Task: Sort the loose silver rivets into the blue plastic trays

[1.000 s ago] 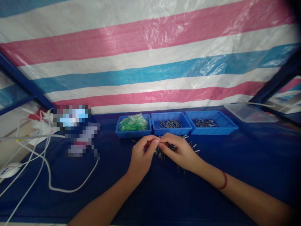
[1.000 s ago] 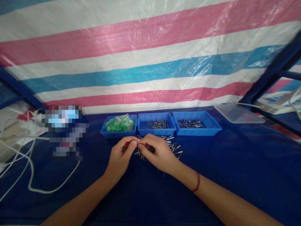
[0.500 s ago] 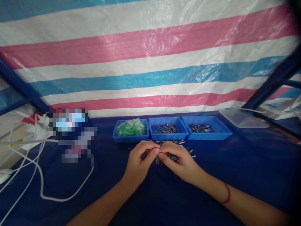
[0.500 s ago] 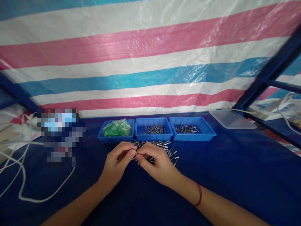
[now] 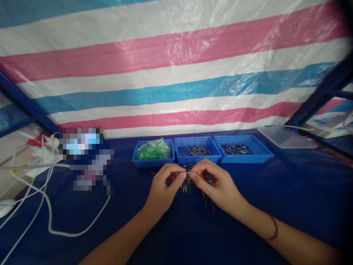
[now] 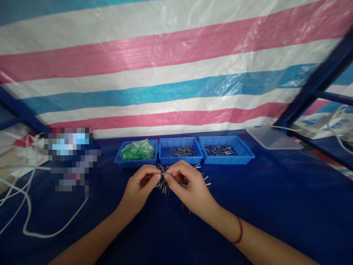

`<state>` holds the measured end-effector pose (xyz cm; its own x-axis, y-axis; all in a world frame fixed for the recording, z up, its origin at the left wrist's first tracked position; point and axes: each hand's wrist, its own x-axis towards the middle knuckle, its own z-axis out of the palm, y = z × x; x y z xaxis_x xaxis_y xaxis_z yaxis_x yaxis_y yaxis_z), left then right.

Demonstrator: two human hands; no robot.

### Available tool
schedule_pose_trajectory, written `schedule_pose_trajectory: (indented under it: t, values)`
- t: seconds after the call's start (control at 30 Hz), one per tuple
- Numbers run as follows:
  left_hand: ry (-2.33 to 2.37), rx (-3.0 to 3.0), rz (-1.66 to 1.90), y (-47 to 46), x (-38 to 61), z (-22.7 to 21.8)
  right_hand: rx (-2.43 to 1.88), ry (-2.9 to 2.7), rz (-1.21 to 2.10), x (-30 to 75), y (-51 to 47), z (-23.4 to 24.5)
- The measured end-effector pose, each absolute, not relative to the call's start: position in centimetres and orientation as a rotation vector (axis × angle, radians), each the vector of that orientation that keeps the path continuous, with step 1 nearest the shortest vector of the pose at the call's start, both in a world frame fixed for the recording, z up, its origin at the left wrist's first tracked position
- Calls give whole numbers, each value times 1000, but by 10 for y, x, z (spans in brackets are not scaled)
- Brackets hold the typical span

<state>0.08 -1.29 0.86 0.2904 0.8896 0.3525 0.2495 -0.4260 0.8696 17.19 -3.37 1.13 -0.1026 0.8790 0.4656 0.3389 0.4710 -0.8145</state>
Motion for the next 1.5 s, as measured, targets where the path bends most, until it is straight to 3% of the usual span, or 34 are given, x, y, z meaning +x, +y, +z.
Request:
schedule_pose_trajectory:
  t: [0.3,0.57,0.73,0.83,0.97,1.13,1.5]
  values:
    - [1198,2336,729,1,-21,35,-1314,-1639,7,239,-1,34]
    - [1107,2595,314,6,-28,24,-1762,-1776,-331,296,33,8]
    - [1095,2640,242,3,-23,18,-1561,-1866,-293,271,23,14]
    - [1133,2603,382,2,-21,22,-1347,-1945,-207,245,8,21]
    - [1128,2416,672,-4,-13,23,-1083,-2003,173,210,-11,19]
    - [1080,2214,810,-13,-1,14,-1045,-1774,613,187,-26,11]
    - [1047,2119,847,-17,4,7,-1040,-1668,666,180,-31,11]
